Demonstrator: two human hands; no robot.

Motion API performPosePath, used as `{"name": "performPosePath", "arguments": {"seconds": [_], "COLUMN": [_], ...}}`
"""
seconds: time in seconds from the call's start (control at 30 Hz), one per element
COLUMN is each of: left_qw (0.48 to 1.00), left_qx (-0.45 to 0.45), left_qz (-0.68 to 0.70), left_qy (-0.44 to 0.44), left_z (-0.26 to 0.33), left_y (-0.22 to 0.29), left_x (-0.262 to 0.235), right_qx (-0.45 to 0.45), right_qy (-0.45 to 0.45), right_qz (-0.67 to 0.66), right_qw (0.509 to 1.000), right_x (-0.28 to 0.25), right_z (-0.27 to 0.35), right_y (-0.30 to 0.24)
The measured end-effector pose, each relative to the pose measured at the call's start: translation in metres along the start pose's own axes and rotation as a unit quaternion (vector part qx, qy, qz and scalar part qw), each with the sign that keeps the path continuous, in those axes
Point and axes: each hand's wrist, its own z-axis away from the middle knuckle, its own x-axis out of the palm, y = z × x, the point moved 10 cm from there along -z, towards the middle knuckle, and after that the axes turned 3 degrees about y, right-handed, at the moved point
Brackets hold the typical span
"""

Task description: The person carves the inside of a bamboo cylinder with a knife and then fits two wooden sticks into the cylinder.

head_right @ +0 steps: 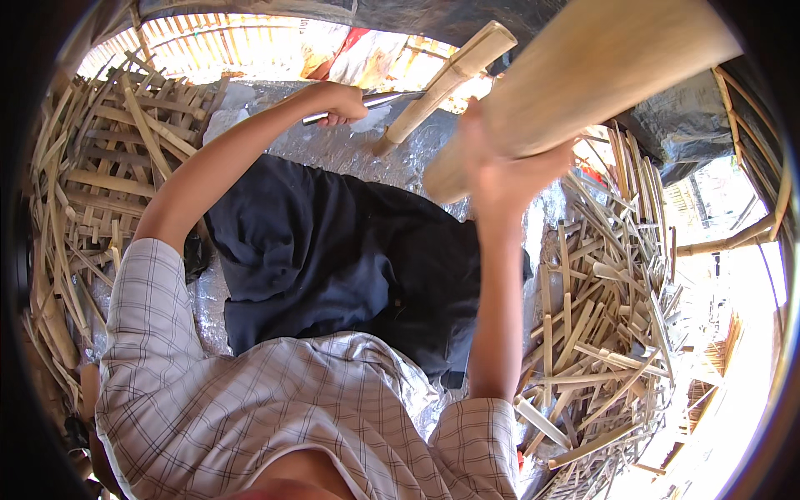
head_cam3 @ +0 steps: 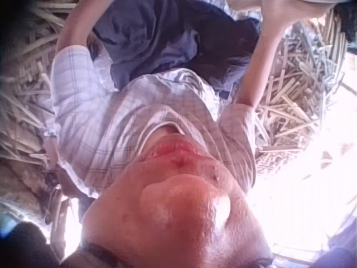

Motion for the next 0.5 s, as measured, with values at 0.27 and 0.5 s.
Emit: {"name": "performPosePath", "arguments": {"seconds": [0.27, 0.5], "left_qw": [1.000, 0.998], "left_qx": [0.013, 0.019], "left_qz": [-0.009, -0.051], "left_qy": [0.007, -0.027], "left_z": [-0.021, -0.016], "left_y": [-0.004, 0.004], "left_x": [0.006, 0.026], "right_qx": [0.289, 0.450], "right_qy": [-0.386, -0.327], "right_qz": [0.224, -0.079], "right_qw": [0.847, 0.827], "right_x": [0.067, 0.061], "right_z": [0.128, 0.054], "right_y": [0.182, 0.094]}}
